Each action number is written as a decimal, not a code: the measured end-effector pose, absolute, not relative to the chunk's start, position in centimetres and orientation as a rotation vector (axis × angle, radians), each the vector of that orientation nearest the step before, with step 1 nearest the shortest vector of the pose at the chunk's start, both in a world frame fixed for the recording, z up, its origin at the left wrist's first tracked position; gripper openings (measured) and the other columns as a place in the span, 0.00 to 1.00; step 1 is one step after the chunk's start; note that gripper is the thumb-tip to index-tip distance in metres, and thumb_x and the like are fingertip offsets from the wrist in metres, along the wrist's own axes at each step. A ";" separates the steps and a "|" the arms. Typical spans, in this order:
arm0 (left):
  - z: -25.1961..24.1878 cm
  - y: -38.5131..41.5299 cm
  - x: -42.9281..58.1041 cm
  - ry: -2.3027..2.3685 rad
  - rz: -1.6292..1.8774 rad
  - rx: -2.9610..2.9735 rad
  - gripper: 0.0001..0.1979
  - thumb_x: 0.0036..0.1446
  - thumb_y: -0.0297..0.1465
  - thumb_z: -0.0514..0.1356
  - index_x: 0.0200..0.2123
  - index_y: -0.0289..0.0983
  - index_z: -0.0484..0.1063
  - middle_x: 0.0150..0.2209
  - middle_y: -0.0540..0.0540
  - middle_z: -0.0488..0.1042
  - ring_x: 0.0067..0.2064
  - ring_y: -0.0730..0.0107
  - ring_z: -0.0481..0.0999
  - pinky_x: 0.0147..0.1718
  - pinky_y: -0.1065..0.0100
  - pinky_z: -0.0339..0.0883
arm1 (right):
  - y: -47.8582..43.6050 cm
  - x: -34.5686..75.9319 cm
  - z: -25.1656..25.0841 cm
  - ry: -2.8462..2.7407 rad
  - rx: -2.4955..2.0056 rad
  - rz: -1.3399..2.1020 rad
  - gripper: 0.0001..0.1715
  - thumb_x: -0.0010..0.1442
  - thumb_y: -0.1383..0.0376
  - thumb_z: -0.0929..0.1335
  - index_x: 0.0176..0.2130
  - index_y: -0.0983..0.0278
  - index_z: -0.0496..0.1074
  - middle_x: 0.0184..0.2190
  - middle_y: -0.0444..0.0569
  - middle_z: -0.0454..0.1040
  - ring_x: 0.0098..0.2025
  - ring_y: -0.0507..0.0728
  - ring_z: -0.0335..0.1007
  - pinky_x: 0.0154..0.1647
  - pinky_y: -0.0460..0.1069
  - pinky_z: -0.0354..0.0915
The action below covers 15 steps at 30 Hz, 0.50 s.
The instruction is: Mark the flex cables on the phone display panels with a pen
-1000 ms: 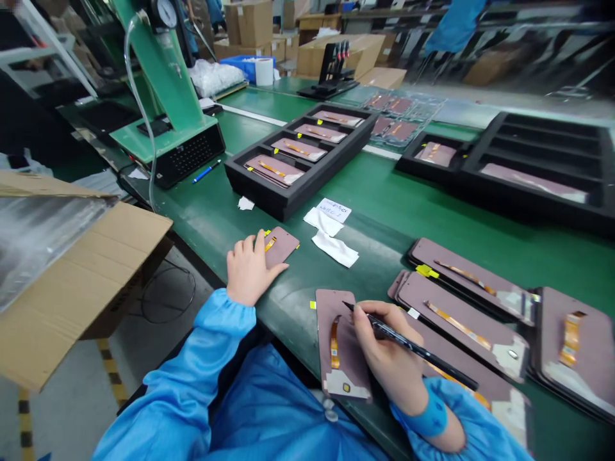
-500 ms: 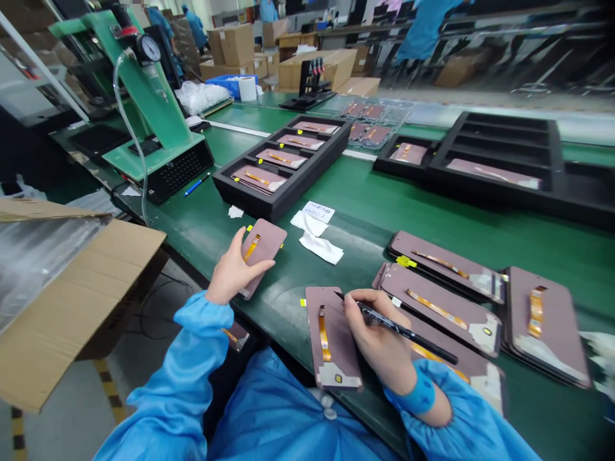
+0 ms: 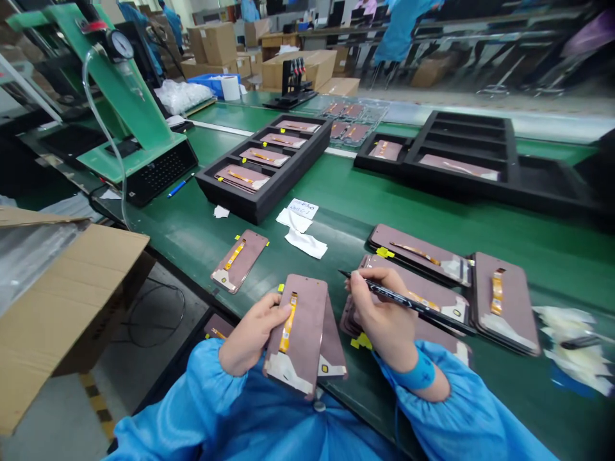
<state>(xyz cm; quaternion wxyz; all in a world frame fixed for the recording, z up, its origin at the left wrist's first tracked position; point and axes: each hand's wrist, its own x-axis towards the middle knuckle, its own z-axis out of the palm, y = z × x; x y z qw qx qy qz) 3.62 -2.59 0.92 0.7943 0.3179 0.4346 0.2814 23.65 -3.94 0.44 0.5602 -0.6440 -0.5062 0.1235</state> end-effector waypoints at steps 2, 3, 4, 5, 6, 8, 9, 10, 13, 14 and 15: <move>0.4 -3.1 3.9 0.941 0.582 0.750 0.25 0.52 0.38 0.65 0.50 0.35 0.61 0.37 0.45 0.75 0.34 0.69 0.76 0.33 0.70 0.70 | -4.0 23.6 0.7 -1.198 -1.516 0.284 0.10 0.60 0.58 0.67 0.31 0.62 0.69 0.25 0.44 0.72 0.28 0.54 0.70 0.30 0.49 0.64; 0.1 -3.2 4.1 0.949 0.588 0.782 0.32 0.52 0.38 0.65 0.56 0.36 0.56 0.39 0.44 0.75 0.34 0.68 0.76 0.31 0.70 0.70 | -4.0 23.6 0.8 -1.205 -1.516 0.278 0.10 0.60 0.59 0.67 0.31 0.62 0.69 0.25 0.44 0.72 0.28 0.54 0.70 0.30 0.49 0.63; -0.2 -3.4 4.3 0.961 0.598 0.815 0.40 0.51 0.37 0.66 0.61 0.39 0.48 0.41 0.43 0.75 0.34 0.67 0.77 0.28 0.70 0.70 | -4.0 23.5 0.8 -1.217 -1.515 0.273 0.10 0.60 0.59 0.66 0.31 0.62 0.69 0.25 0.44 0.72 0.28 0.54 0.70 0.30 0.48 0.63; -0.4 -3.5 4.5 0.982 0.609 0.853 0.47 0.51 0.37 0.66 0.65 0.41 0.39 0.43 0.42 0.74 0.33 0.68 0.76 0.26 0.70 0.70 | -4.0 23.5 0.9 -1.231 -1.512 0.270 0.10 0.61 0.59 0.66 0.31 0.62 0.68 0.25 0.44 0.71 0.29 0.54 0.70 0.30 0.48 0.64; -0.7 -3.6 4.6 1.011 0.615 0.898 0.52 0.50 0.36 0.65 0.66 0.42 0.31 0.46 0.41 0.73 0.31 0.69 0.76 0.24 0.71 0.69 | -4.0 23.4 0.9 -1.248 -1.509 0.274 0.10 0.61 0.60 0.66 0.31 0.62 0.68 0.25 0.44 0.71 0.29 0.54 0.70 0.30 0.48 0.64; -1.1 -3.7 4.9 1.084 0.606 1.024 0.54 0.52 0.34 0.63 0.66 0.46 0.22 0.51 0.40 0.70 0.27 0.75 0.74 0.20 0.73 0.68 | -4.0 23.3 0.7 -1.287 -1.504 0.300 0.10 0.61 0.60 0.66 0.30 0.62 0.68 0.25 0.44 0.71 0.29 0.53 0.69 0.30 0.48 0.64; -1.2 -3.7 5.0 1.118 0.585 1.109 0.52 0.54 0.33 0.61 0.66 0.48 0.22 0.52 0.41 0.69 0.25 0.77 0.73 0.19 0.73 0.67 | -4.1 23.3 0.6 -1.305 -1.504 0.320 0.10 0.62 0.59 0.66 0.31 0.62 0.68 0.26 0.43 0.71 0.28 0.53 0.69 0.30 0.48 0.64; -1.2 -3.7 5.1 1.149 0.561 1.211 0.50 0.55 0.32 0.60 0.66 0.50 0.23 0.52 0.42 0.69 0.24 0.79 0.71 0.20 0.73 0.66 | -4.1 23.2 0.5 -1.317 -1.508 0.347 0.10 0.62 0.59 0.66 0.31 0.62 0.68 0.26 0.43 0.71 0.28 0.52 0.69 0.30 0.47 0.64; -1.2 -3.7 5.2 1.238 0.496 1.615 0.44 0.58 0.31 0.58 0.67 0.48 0.30 0.44 0.49 0.73 0.26 0.77 0.72 0.27 0.72 0.67 | -4.2 23.1 0.0 -1.327 -1.531 0.477 0.10 0.62 0.58 0.65 0.32 0.61 0.67 0.25 0.42 0.70 0.26 0.52 0.67 0.27 0.47 0.62; -1.1 -3.7 5.2 1.283 0.470 1.782 0.42 0.58 0.32 0.58 0.67 0.46 0.33 0.40 0.50 0.74 0.29 0.75 0.73 0.30 0.71 0.67 | -4.2 23.0 -0.2 -1.326 -1.539 0.527 0.10 0.62 0.58 0.65 0.32 0.61 0.67 0.25 0.42 0.70 0.25 0.52 0.66 0.26 0.47 0.62; -1.1 -3.8 5.2 1.337 0.441 1.949 0.39 0.59 0.34 0.59 0.67 0.44 0.39 0.38 0.50 0.74 0.32 0.71 0.74 0.32 0.70 0.67 | -4.3 23.0 -0.3 -1.327 -1.545 0.571 0.10 0.62 0.57 0.65 0.32 0.61 0.67 0.24 0.41 0.69 0.24 0.51 0.65 0.26 0.47 0.61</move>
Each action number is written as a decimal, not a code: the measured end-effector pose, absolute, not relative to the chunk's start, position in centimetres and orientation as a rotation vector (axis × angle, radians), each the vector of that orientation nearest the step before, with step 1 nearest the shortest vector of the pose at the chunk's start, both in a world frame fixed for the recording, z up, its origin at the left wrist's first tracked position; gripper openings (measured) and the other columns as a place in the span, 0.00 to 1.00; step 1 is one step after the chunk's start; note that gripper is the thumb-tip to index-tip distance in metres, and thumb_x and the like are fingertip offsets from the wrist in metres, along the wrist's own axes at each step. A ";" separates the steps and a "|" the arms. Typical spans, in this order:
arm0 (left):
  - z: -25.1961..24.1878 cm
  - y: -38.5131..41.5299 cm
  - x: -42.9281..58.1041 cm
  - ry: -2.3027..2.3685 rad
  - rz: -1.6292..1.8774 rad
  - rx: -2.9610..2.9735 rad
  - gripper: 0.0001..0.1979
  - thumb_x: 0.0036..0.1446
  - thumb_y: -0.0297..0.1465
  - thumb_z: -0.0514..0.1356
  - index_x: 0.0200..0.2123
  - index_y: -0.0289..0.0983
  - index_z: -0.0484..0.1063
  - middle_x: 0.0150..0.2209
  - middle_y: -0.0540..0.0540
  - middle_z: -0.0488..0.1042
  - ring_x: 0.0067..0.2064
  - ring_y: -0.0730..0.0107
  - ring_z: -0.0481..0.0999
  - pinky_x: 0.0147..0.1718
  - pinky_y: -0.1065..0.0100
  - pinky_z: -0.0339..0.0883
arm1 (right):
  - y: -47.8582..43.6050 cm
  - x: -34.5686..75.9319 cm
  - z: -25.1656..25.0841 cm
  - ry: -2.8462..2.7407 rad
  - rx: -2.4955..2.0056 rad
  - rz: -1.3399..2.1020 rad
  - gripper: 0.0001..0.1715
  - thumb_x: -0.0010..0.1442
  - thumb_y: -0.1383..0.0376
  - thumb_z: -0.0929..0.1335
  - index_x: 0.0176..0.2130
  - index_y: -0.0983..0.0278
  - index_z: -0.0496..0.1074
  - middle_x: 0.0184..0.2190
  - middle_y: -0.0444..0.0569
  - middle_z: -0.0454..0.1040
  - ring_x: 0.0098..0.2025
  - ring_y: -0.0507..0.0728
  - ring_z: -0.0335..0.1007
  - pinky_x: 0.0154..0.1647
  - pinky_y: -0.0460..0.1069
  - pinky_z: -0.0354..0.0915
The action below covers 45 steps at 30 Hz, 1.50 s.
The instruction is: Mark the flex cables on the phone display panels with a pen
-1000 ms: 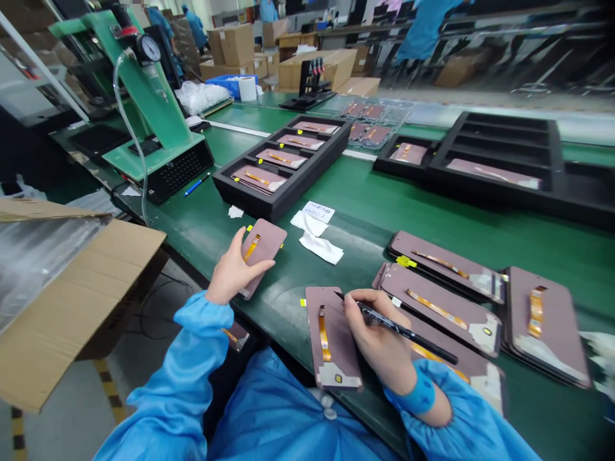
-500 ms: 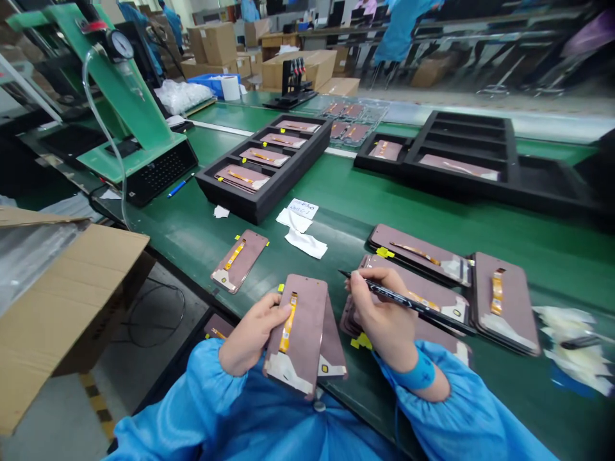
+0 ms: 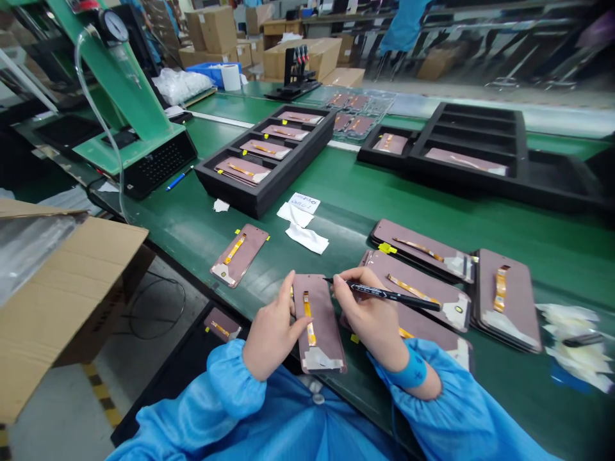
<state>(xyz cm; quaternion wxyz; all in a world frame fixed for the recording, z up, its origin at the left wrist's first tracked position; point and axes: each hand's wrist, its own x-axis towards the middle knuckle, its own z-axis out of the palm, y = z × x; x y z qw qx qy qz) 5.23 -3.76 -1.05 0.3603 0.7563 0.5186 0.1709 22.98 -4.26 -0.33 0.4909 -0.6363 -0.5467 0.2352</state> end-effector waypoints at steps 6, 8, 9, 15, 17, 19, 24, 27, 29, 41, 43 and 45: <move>-1.7 -4.1 5.2 1.424 0.469 2.626 0.13 0.63 0.37 0.53 0.48 0.40 0.69 0.35 0.47 0.73 0.38 0.68 0.71 0.32 0.69 0.62 | -4.4 22.4 -0.7 -1.475 -1.508 0.715 0.13 0.61 0.58 0.64 0.28 0.62 0.64 0.22 0.42 0.66 0.24 0.51 0.63 0.24 0.45 0.59; -2.3 -4.2 5.2 1.400 0.541 2.731 0.12 0.64 0.34 0.53 0.48 0.42 0.70 0.34 0.48 0.72 0.37 0.69 0.70 0.30 0.69 0.60 | -4.3 22.1 -0.9 -1.529 -1.508 0.728 0.13 0.62 0.59 0.63 0.27 0.62 0.64 0.22 0.42 0.66 0.24 0.51 0.63 0.25 0.45 0.59; -2.5 -4.2 5.3 1.400 0.565 2.759 0.12 0.64 0.34 0.54 0.49 0.42 0.70 0.34 0.48 0.71 0.36 0.69 0.69 0.29 0.69 0.59 | -4.3 22.0 -1.0 -1.553 -1.512 0.725 0.13 0.62 0.60 0.63 0.27 0.62 0.64 0.22 0.42 0.66 0.25 0.51 0.64 0.25 0.45 0.59; -3.1 -4.2 5.4 1.405 0.609 2.807 0.12 0.63 0.34 0.54 0.48 0.39 0.71 0.32 0.49 0.70 0.35 0.69 0.66 0.27 0.67 0.57 | -4.3 21.8 -1.6 -1.653 -1.522 0.715 0.11 0.63 0.61 0.63 0.30 0.62 0.67 0.25 0.42 0.70 0.26 0.52 0.66 0.27 0.45 0.61; -3.1 -4.3 5.5 1.400 0.614 2.807 0.13 0.64 0.35 0.54 0.48 0.39 0.72 0.31 0.48 0.70 0.34 0.70 0.66 0.27 0.67 0.57 | -4.2 21.8 -1.8 -1.675 -1.524 0.712 0.11 0.63 0.60 0.64 0.31 0.62 0.68 0.25 0.42 0.71 0.26 0.52 0.67 0.27 0.46 0.61; -3.1 -4.3 5.5 1.402 0.612 2.800 0.13 0.64 0.35 0.54 0.48 0.39 0.71 0.31 0.48 0.70 0.34 0.70 0.66 0.27 0.67 0.57 | -4.2 21.9 -2.0 -1.692 -1.522 0.717 0.11 0.64 0.59 0.64 0.31 0.62 0.68 0.26 0.43 0.71 0.27 0.53 0.68 0.27 0.46 0.62; -3.1 -4.4 5.4 1.394 0.592 2.784 0.14 0.64 0.36 0.53 0.50 0.39 0.70 0.31 0.48 0.69 0.34 0.69 0.66 0.27 0.67 0.57 | -4.1 21.9 -2.3 -1.718 -1.523 0.730 0.12 0.64 0.58 0.63 0.33 0.62 0.68 0.28 0.44 0.72 0.29 0.54 0.69 0.30 0.47 0.63; -3.2 -4.4 5.4 1.396 0.589 2.782 0.14 0.65 0.36 0.52 0.49 0.39 0.71 0.31 0.47 0.69 0.35 0.69 0.67 0.27 0.67 0.56 | -4.1 21.9 -2.3 -1.732 -1.535 0.735 0.12 0.64 0.58 0.63 0.33 0.61 0.68 0.28 0.45 0.73 0.29 0.54 0.69 0.29 0.47 0.64; -3.2 -4.4 5.4 1.403 0.596 2.782 0.14 0.65 0.36 0.52 0.50 0.40 0.70 0.31 0.47 0.69 0.34 0.69 0.67 0.27 0.67 0.56 | -4.1 21.9 -2.3 -1.740 -1.547 0.721 0.12 0.64 0.58 0.63 0.33 0.61 0.68 0.28 0.45 0.73 0.29 0.54 0.69 0.29 0.47 0.64; -3.0 -4.3 5.3 1.349 0.641 2.677 0.13 0.66 0.34 0.50 0.50 0.39 0.66 0.33 0.49 0.71 0.36 0.69 0.69 0.29 0.67 0.60 | -4.6 22.1 -1.8 -1.564 -1.570 0.526 0.12 0.63 0.57 0.65 0.31 0.62 0.68 0.25 0.43 0.70 0.26 0.52 0.67 0.27 0.47 0.63; -2.3 -3.3 4.6 1.353 0.732 2.584 0.12 0.67 0.33 0.48 0.48 0.37 0.65 0.35 0.47 0.72 0.38 0.69 0.70 0.34 0.69 0.63 | -4.9 22.2 -1.7 -1.392 -1.587 0.448 0.12 0.61 0.56 0.66 0.32 0.62 0.68 0.25 0.44 0.71 0.26 0.53 0.68 0.27 0.48 0.64; -1.3 -1.6 3.5 1.476 0.806 2.513 0.12 0.67 0.34 0.47 0.47 0.36 0.65 0.38 0.45 0.72 0.41 0.68 0.70 0.40 0.68 0.64 | -5.2 22.2 -1.7 -1.280 -1.578 0.443 0.12 0.61 0.56 0.67 0.33 0.62 0.69 0.25 0.46 0.72 0.26 0.54 0.69 0.28 0.49 0.65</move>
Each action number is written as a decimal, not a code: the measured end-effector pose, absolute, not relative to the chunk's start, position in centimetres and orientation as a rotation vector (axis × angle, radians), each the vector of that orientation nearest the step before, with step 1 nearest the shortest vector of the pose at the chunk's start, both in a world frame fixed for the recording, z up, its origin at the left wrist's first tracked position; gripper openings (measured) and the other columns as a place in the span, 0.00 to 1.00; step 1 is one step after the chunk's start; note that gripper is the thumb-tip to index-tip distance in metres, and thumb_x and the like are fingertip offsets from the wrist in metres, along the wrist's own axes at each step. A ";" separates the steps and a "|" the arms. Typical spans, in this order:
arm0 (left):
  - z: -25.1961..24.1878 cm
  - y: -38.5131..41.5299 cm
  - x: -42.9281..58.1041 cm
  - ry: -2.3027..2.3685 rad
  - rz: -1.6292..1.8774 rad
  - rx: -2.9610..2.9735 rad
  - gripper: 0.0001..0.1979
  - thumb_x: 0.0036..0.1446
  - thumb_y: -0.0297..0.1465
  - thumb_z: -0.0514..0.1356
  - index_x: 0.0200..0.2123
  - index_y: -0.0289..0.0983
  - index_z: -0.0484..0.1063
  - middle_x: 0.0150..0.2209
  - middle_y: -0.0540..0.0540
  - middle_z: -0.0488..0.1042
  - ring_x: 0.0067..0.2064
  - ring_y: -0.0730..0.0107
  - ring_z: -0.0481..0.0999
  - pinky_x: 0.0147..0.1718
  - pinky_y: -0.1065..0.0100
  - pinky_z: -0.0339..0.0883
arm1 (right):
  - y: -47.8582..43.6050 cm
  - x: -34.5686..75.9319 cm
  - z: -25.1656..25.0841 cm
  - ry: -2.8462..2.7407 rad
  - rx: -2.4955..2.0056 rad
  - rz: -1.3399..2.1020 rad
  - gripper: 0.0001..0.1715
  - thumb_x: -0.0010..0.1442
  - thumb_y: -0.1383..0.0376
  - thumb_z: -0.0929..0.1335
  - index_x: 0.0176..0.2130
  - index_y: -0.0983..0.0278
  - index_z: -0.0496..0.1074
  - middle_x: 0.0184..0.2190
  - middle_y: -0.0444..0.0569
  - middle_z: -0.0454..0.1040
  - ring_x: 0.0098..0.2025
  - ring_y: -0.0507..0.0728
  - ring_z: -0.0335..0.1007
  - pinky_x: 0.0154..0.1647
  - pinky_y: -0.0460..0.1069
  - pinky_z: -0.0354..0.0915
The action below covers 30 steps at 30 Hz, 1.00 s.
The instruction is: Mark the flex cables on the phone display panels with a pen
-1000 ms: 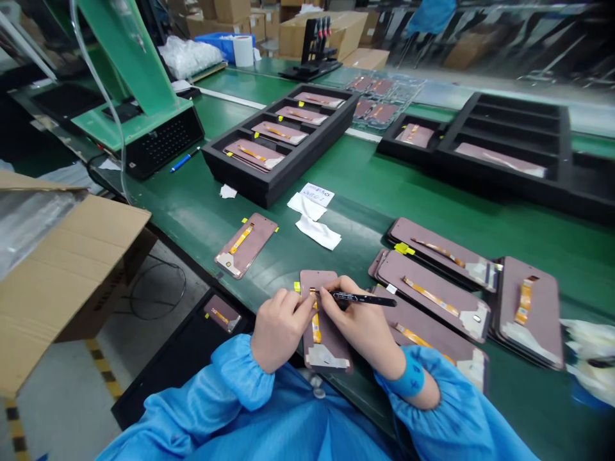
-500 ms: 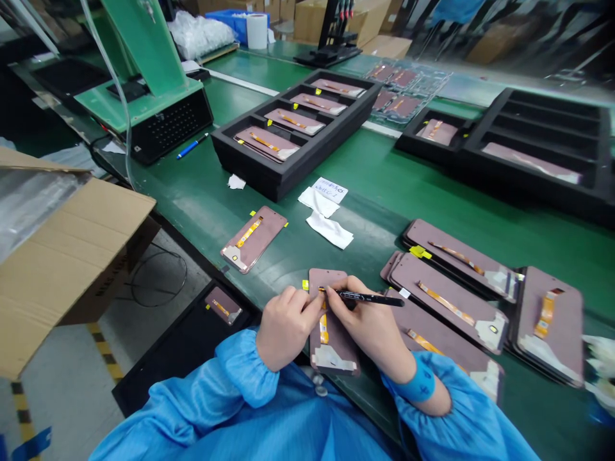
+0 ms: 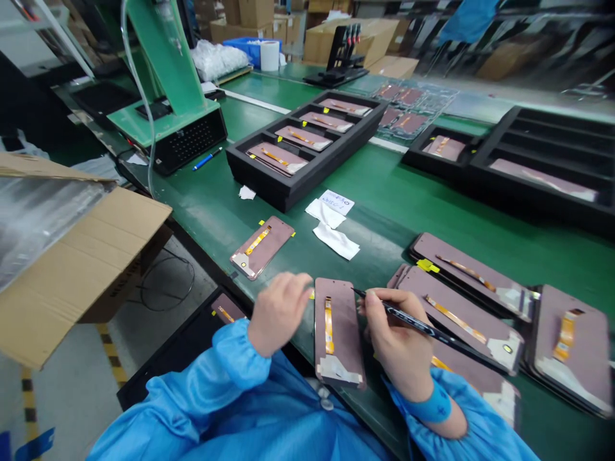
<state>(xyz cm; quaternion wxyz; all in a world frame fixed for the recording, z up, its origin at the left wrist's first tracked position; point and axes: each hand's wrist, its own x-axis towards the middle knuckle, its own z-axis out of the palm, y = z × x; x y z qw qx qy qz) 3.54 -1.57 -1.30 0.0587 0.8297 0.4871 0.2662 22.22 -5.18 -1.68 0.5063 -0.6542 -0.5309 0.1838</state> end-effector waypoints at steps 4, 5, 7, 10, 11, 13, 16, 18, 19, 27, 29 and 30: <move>0.6 3.3 1.0 2.041 0.598 2.407 0.26 0.59 0.47 0.56 0.53 0.35 0.63 0.47 0.38 0.68 0.48 0.54 0.66 0.45 0.59 0.63 | -5.1 22.1 -1.7 -1.325 -1.536 0.405 0.12 0.60 0.56 0.67 0.33 0.62 0.70 0.26 0.46 0.72 0.27 0.54 0.69 0.28 0.48 0.66; 0.9 4.4 0.6 2.149 0.473 2.361 0.32 0.55 0.49 0.58 0.56 0.35 0.61 0.48 0.37 0.67 0.49 0.51 0.66 0.44 0.57 0.64 | -5.1 22.0 -1.6 -1.353 -1.531 0.385 0.12 0.60 0.57 0.67 0.32 0.62 0.70 0.26 0.46 0.72 0.27 0.54 0.69 0.28 0.48 0.66; 1.1 6.2 0.0 2.239 0.225 2.268 0.40 0.50 0.51 0.61 0.59 0.34 0.57 0.49 0.35 0.67 0.50 0.48 0.66 0.44 0.56 0.64 | -4.9 22.0 -1.6 -1.390 -1.526 0.362 0.12 0.61 0.57 0.66 0.32 0.62 0.70 0.26 0.46 0.72 0.27 0.54 0.69 0.28 0.47 0.66; 0.9 7.5 -0.2 2.228 0.055 2.215 0.42 0.49 0.52 0.62 0.59 0.32 0.57 0.48 0.35 0.67 0.50 0.48 0.67 0.44 0.56 0.64 | -4.7 22.0 -1.5 -1.403 -1.521 0.354 0.12 0.61 0.57 0.66 0.31 0.62 0.69 0.26 0.45 0.72 0.27 0.54 0.69 0.27 0.47 0.66; 0.8 7.6 -0.2 2.219 0.048 2.221 0.40 0.49 0.51 0.61 0.58 0.32 0.58 0.48 0.35 0.66 0.50 0.49 0.66 0.44 0.57 0.64 | -4.6 22.0 -1.4 -1.408 -1.517 0.353 0.12 0.61 0.57 0.66 0.31 0.62 0.69 0.26 0.45 0.72 0.26 0.54 0.69 0.27 0.47 0.66; 0.7 7.8 -0.3 2.185 0.059 2.245 0.33 0.52 0.49 0.60 0.54 0.33 0.62 0.49 0.36 0.64 0.51 0.51 0.66 0.43 0.59 0.65 | -4.5 22.0 -1.4 -1.418 -1.507 0.358 0.12 0.62 0.57 0.65 0.31 0.62 0.69 0.25 0.45 0.72 0.26 0.53 0.69 0.28 0.47 0.66; 0.7 7.9 -0.5 2.146 0.098 2.240 0.28 0.53 0.48 0.59 0.50 0.35 0.64 0.51 0.37 0.64 0.52 0.52 0.64 0.44 0.61 0.64 | -4.4 21.9 -1.4 -1.420 -1.487 0.371 0.13 0.62 0.56 0.65 0.30 0.62 0.69 0.25 0.44 0.72 0.26 0.53 0.69 0.28 0.47 0.66; 0.8 8.1 -0.6 2.160 0.122 2.211 0.32 0.52 0.49 0.59 0.54 0.35 0.61 0.50 0.36 0.65 0.53 0.50 0.65 0.46 0.59 0.63 | -4.3 21.8 -1.5 -1.424 -1.475 0.376 0.13 0.62 0.56 0.65 0.30 0.62 0.69 0.25 0.44 0.72 0.26 0.53 0.69 0.28 0.47 0.66; 0.9 8.3 -0.7 2.170 0.125 2.197 0.34 0.52 0.49 0.59 0.56 0.34 0.59 0.50 0.36 0.66 0.52 0.50 0.65 0.46 0.59 0.62 | -4.3 21.8 -1.5 -1.428 -1.470 0.377 0.13 0.62 0.57 0.65 0.30 0.62 0.69 0.26 0.44 0.72 0.27 0.53 0.69 0.28 0.47 0.66; 1.2 9.4 -0.4 2.130 0.220 2.157 0.36 0.46 0.44 0.65 0.55 0.35 0.59 0.54 0.36 0.62 0.55 0.51 0.66 0.46 0.63 0.63 | -4.3 21.9 -2.0 -1.436 -1.475 0.402 0.13 0.63 0.57 0.64 0.31 0.61 0.69 0.27 0.44 0.73 0.29 0.53 0.70 0.32 0.47 0.65; 1.4 9.7 -0.4 2.107 0.233 2.145 0.37 0.47 0.41 0.65 0.58 0.37 0.56 0.53 0.37 0.65 0.52 0.52 0.70 0.45 0.62 0.64 | -4.3 21.9 -2.0 -1.439 -1.475 0.392 0.13 0.63 0.56 0.64 0.31 0.61 0.69 0.26 0.43 0.72 0.28 0.53 0.69 0.31 0.47 0.65; 1.6 9.9 -0.6 2.096 0.237 2.125 0.40 0.47 0.42 0.66 0.60 0.37 0.53 0.51 0.37 0.68 0.50 0.52 0.71 0.44 0.61 0.65 | -4.3 21.9 -2.0 -1.437 -1.474 0.386 0.13 0.62 0.56 0.64 0.31 0.61 0.69 0.26 0.43 0.72 0.28 0.53 0.69 0.31 0.47 0.65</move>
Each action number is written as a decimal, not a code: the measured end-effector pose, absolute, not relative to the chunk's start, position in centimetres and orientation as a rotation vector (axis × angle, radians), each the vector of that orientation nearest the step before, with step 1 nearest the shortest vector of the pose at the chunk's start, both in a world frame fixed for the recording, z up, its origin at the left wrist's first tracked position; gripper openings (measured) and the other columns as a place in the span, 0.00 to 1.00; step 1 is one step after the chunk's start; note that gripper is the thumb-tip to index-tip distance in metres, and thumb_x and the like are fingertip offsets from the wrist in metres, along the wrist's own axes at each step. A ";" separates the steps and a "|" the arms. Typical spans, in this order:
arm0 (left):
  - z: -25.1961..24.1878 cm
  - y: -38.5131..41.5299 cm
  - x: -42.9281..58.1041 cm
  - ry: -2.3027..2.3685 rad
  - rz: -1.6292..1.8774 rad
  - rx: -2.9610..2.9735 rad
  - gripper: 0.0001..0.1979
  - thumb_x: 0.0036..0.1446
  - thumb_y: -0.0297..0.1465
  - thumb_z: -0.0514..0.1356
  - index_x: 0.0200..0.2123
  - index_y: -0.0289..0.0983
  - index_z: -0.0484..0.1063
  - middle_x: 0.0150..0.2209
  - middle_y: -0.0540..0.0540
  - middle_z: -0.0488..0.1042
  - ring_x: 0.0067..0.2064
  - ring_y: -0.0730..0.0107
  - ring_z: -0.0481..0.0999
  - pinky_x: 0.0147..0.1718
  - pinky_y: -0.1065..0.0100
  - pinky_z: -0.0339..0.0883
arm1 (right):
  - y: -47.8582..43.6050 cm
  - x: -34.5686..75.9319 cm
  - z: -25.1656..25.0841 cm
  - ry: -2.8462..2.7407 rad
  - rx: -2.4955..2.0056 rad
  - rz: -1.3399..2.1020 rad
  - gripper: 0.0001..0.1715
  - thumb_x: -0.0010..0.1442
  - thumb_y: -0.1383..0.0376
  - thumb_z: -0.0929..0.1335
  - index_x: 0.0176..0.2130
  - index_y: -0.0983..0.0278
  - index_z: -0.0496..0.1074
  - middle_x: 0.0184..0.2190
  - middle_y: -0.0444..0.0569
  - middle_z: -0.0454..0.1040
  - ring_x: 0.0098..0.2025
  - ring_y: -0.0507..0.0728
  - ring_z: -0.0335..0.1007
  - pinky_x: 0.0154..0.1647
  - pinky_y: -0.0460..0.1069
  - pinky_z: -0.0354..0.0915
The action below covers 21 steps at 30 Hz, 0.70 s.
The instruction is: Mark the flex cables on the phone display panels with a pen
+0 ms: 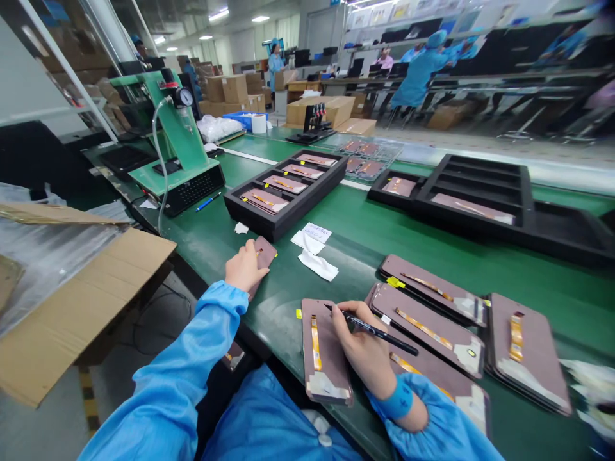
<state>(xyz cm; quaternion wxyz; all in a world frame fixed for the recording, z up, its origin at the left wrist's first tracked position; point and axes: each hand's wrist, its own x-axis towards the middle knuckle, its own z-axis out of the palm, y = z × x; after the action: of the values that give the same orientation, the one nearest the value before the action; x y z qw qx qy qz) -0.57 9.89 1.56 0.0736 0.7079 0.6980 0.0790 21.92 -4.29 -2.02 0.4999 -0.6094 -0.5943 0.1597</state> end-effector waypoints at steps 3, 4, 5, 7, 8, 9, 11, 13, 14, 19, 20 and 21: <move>2.3 10.4 -1.3 1.864 0.520 1.851 0.47 0.41 0.41 0.70 0.61 0.38 0.52 0.50 0.38 0.70 0.52 0.51 0.71 0.48 0.59 0.64 | -4.3 22.0 -2.0 -1.427 -1.468 0.384 0.13 0.62 0.56 0.64 0.31 0.61 0.69 0.27 0.44 0.72 0.29 0.53 0.69 0.31 0.47 0.65; 2.6 10.4 -1.5 1.713 0.657 1.691 0.46 0.39 0.41 0.71 0.60 0.38 0.55 0.52 0.38 0.70 0.54 0.52 0.70 0.49 0.60 0.64 | -4.3 22.1 -2.0 -1.422 -1.469 0.383 0.13 0.62 0.56 0.64 0.31 0.61 0.69 0.27 0.44 0.72 0.29 0.53 0.69 0.31 0.47 0.64; 2.8 10.2 -1.6 1.556 0.763 1.533 0.44 0.38 0.42 0.72 0.57 0.37 0.58 0.53 0.38 0.69 0.54 0.53 0.70 0.49 0.61 0.64 | -4.3 22.2 -1.9 -1.414 -1.474 0.383 0.13 0.62 0.56 0.64 0.31 0.61 0.69 0.27 0.44 0.72 0.29 0.53 0.69 0.31 0.47 0.64; 2.9 9.3 -1.5 1.336 0.828 1.332 0.37 0.42 0.46 0.69 0.52 0.35 0.64 0.50 0.39 0.72 0.49 0.57 0.73 0.44 0.64 0.68 | -4.3 22.4 -1.7 -1.386 -1.491 0.378 0.13 0.62 0.56 0.65 0.31 0.61 0.68 0.27 0.44 0.71 0.28 0.53 0.68 0.31 0.48 0.64; 2.8 8.6 -1.2 1.283 0.809 1.283 0.33 0.45 0.49 0.66 0.50 0.34 0.65 0.46 0.39 0.74 0.45 0.60 0.75 0.41 0.64 0.70 | -4.2 22.6 -1.6 -1.365 -1.501 0.377 0.13 0.62 0.56 0.65 0.31 0.62 0.68 0.27 0.43 0.71 0.28 0.53 0.68 0.31 0.48 0.64; 2.7 7.7 -0.8 1.241 0.784 1.225 0.31 0.48 0.50 0.64 0.47 0.34 0.67 0.43 0.40 0.75 0.40 0.63 0.77 0.38 0.66 0.71 | -4.1 22.8 -1.4 -1.340 -1.508 0.374 0.13 0.62 0.55 0.65 0.31 0.62 0.68 0.27 0.43 0.71 0.28 0.53 0.68 0.31 0.48 0.64; 2.3 5.7 0.3 1.137 0.758 1.044 0.25 0.50 0.48 0.63 0.42 0.33 0.68 0.37 0.43 0.76 0.35 0.67 0.77 0.34 0.68 0.71 | -4.0 23.2 -1.0 -1.287 -1.512 0.357 0.13 0.62 0.55 0.65 0.31 0.62 0.68 0.27 0.44 0.71 0.29 0.53 0.68 0.31 0.48 0.63; 2.1 3.5 1.3 1.039 0.708 0.890 0.20 0.51 0.43 0.64 0.41 0.34 0.69 0.35 0.45 0.76 0.33 0.70 0.76 0.34 0.70 0.72 | -3.8 23.5 -0.7 -1.234 -1.504 0.346 0.13 0.61 0.55 0.66 0.31 0.62 0.68 0.27 0.44 0.71 0.29 0.54 0.68 0.32 0.48 0.63; 2.0 2.5 1.8 0.998 0.662 0.853 0.19 0.52 0.40 0.64 0.42 0.34 0.69 0.37 0.45 0.76 0.34 0.70 0.77 0.34 0.70 0.72 | -3.8 23.7 -0.5 -1.206 -1.497 0.349 0.13 0.61 0.55 0.66 0.32 0.62 0.68 0.27 0.44 0.71 0.30 0.54 0.68 0.32 0.49 0.63; 0.8 -1.5 3.7 0.897 0.483 0.935 0.25 0.54 0.37 0.62 0.53 0.36 0.61 0.43 0.42 0.74 0.34 0.70 0.77 0.26 0.72 0.71 | -3.7 23.8 -0.1 -1.121 -1.483 0.442 0.13 0.61 0.55 0.66 0.32 0.62 0.67 0.28 0.45 0.70 0.30 0.54 0.68 0.33 0.50 0.64; 0.4 -2.0 4.0 0.909 0.498 0.972 0.27 0.54 0.36 0.62 0.55 0.36 0.59 0.43 0.42 0.74 0.33 0.71 0.76 0.25 0.73 0.70 | -3.8 23.7 -0.1 -1.121 -1.489 0.459 0.13 0.61 0.55 0.66 0.33 0.62 0.67 0.27 0.45 0.70 0.30 0.54 0.67 0.32 0.50 0.64; -0.1 -2.4 4.3 0.935 0.521 1.014 0.29 0.54 0.35 0.62 0.57 0.36 0.56 0.43 0.43 0.73 0.32 0.72 0.76 0.24 0.73 0.70 | -3.9 23.6 -0.1 -1.126 -1.498 0.474 0.13 0.60 0.55 0.66 0.32 0.62 0.67 0.27 0.45 0.70 0.29 0.54 0.67 0.31 0.49 0.64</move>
<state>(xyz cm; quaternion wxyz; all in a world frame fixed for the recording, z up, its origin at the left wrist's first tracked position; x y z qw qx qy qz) 4.29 -2.35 -0.10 0.7403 0.4624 0.4262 0.2377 23.60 -3.85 -0.13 0.5682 -0.6378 -0.4794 0.2017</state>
